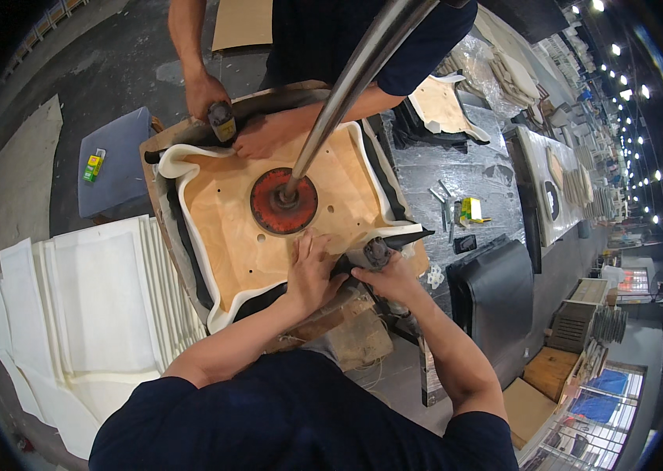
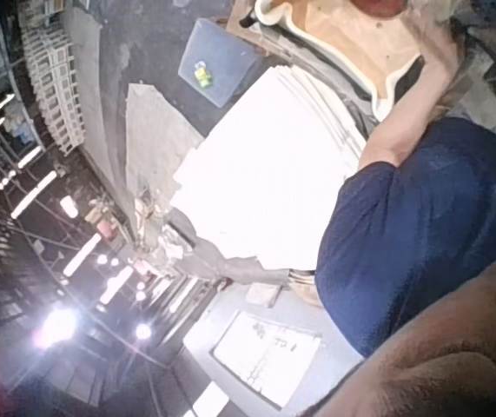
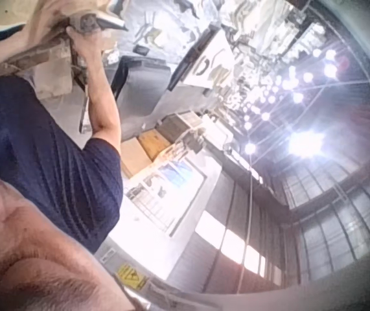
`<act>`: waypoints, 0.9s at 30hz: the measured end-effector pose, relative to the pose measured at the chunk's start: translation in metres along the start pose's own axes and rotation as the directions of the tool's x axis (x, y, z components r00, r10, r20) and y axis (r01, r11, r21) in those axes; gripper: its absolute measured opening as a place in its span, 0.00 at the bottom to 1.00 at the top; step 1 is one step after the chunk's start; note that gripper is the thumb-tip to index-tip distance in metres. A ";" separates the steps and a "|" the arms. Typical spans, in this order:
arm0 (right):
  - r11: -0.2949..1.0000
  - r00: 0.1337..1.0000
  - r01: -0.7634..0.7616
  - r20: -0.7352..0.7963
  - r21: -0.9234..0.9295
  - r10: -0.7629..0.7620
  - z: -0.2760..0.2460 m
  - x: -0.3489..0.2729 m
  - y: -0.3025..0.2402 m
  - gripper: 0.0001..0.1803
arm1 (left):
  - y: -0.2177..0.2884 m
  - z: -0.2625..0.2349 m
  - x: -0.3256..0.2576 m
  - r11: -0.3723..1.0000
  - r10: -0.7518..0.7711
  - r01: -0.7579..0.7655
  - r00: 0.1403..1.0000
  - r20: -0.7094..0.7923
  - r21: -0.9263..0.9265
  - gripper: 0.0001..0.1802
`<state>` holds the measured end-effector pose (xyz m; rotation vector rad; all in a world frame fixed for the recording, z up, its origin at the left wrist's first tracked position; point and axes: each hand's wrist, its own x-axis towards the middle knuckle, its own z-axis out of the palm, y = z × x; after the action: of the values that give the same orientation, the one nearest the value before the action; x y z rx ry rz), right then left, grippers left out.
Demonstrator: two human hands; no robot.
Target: The person staples fabric onto a chair seat base using a pneumatic staple gun while a coworker assists by holding the seat and applying pressure. They flip the seat, add a foam layer, and continue stapling the fabric edges to secure the upholstery.
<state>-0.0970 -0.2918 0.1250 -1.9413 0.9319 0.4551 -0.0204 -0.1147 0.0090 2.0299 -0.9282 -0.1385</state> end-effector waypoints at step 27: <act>0.993 0.994 0.108 -0.027 0.051 -0.107 0.017 -0.013 0.008 0.22 | -0.012 -0.023 -0.013 0.997 -0.051 0.043 0.990 0.131 0.067 0.13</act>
<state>-0.1105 -0.2743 0.1204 -1.9424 0.8416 0.3431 -0.0134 -0.0871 0.0112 2.1236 -0.9782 -0.2753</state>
